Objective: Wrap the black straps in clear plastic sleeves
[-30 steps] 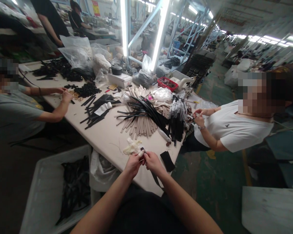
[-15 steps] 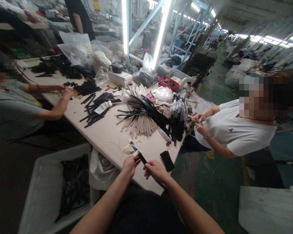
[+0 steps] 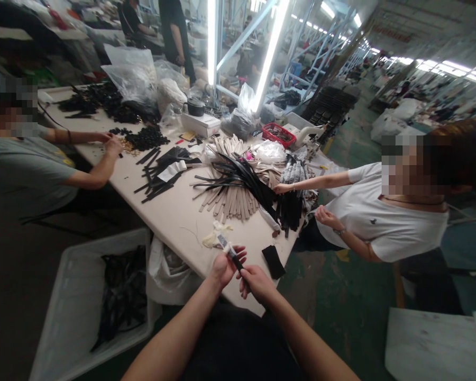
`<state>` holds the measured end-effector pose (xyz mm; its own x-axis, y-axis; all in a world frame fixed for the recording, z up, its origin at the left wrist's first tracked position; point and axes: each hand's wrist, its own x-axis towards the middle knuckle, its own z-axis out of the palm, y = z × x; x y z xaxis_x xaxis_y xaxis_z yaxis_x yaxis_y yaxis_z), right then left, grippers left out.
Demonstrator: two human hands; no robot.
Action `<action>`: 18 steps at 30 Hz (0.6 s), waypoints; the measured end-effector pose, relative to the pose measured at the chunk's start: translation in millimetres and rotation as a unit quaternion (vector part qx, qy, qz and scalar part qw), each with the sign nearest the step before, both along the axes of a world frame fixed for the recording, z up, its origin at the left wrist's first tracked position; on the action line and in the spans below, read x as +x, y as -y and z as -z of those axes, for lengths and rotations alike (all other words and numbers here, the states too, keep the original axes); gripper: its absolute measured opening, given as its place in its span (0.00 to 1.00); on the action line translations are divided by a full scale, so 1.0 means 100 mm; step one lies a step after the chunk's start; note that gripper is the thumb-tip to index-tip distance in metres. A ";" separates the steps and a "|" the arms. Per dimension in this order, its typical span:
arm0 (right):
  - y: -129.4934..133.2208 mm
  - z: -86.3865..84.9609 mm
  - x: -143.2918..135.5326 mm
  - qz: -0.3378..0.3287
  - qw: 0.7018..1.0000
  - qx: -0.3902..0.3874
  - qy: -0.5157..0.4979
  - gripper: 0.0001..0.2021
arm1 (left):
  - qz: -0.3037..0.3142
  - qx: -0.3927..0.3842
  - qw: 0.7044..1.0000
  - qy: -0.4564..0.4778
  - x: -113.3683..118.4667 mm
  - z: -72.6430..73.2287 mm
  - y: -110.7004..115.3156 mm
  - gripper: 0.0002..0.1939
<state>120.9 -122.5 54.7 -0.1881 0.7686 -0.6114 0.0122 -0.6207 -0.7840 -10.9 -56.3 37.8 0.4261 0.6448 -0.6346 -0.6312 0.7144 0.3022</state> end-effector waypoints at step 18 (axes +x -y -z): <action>-0.05 0.00 -0.06 -0.025 1.000 0.014 -0.005 0.19 | -0.060 0.090 0.988 -0.115 0.10 0.03 0.27 0.12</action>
